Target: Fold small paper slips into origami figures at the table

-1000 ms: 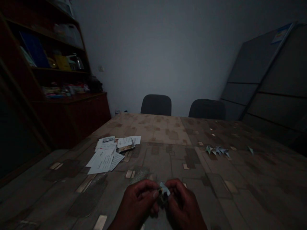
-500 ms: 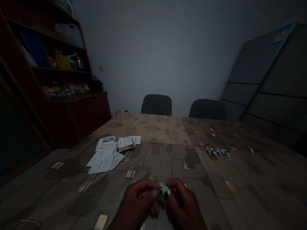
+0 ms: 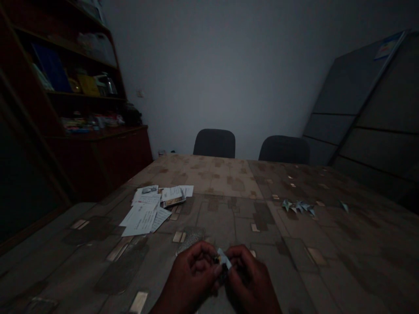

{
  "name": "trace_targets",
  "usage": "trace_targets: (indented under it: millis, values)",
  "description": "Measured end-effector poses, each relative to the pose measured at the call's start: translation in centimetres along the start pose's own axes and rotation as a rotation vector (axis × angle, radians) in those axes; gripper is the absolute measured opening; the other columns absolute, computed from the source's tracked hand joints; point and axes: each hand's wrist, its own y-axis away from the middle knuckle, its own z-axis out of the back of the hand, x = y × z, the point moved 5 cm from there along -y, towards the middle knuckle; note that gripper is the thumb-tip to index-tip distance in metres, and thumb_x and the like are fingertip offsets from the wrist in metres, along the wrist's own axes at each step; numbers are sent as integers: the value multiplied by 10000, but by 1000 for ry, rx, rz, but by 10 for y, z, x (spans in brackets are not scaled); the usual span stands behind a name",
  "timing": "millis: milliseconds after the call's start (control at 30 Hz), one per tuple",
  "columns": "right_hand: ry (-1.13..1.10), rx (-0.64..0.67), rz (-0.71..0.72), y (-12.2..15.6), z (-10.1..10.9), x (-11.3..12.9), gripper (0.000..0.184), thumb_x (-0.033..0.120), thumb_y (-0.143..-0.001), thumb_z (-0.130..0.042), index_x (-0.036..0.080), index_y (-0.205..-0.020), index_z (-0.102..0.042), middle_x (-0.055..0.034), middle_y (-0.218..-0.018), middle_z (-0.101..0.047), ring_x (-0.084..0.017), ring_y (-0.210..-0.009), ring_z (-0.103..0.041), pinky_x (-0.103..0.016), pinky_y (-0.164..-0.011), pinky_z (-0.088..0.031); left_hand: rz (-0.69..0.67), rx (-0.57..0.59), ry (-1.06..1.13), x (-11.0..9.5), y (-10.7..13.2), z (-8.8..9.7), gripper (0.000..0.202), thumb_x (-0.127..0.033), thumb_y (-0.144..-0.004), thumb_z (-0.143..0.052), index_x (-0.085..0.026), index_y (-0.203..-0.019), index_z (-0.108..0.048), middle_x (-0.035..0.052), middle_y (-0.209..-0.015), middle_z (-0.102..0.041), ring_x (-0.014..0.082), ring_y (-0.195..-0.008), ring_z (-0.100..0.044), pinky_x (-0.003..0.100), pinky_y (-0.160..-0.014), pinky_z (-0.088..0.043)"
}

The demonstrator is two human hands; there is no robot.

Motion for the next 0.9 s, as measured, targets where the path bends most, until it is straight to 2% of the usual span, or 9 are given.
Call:
trace_targets:
  millis: [267, 433, 600, 900]
  values:
    - [178, 72, 124, 2, 0, 5, 187, 140, -819, -501, 192, -946, -628, -25, -767, -721, -166, -680, -684, -221, -622, -491, -30, -4, -49, -1, -1, 1, 276, -311, -644, -824, -167, -699, -594, -44, -488, -596, 88, -405, -544, 174, -420, -433]
    - [248, 1, 214, 6, -1, 10, 226, 111, -789, -506, 212, -930, -649, -19, -752, -704, -158, -633, -656, -222, -609, -489, -19, -10, -94, 3, -1, 3, 276, -341, -676, -791, -182, -713, -568, -55, -460, -574, 92, -386, -530, 176, -408, -421]
    - [275, -28, 246, 7, -2, 12, 233, 99, -775, -500, 216, -923, -637, -9, -726, -685, -151, -603, -635, -215, -588, -483, -30, 10, -118, 7, -2, 6, 247, -361, -722, -745, -179, -730, -578, -25, -434, -612, 106, -380, -553, 181, -420, -413]
    - [343, -15, 431, 8, -2, 17, 253, 73, -773, -476, 212, -941, -604, -5, -722, -651, -142, -586, -620, -197, -562, -482, -10, -29, -168, -8, -1, -1, 270, -308, -642, -768, -190, -640, -526, -66, -415, -555, 92, -342, -523, 178, -391, -393]
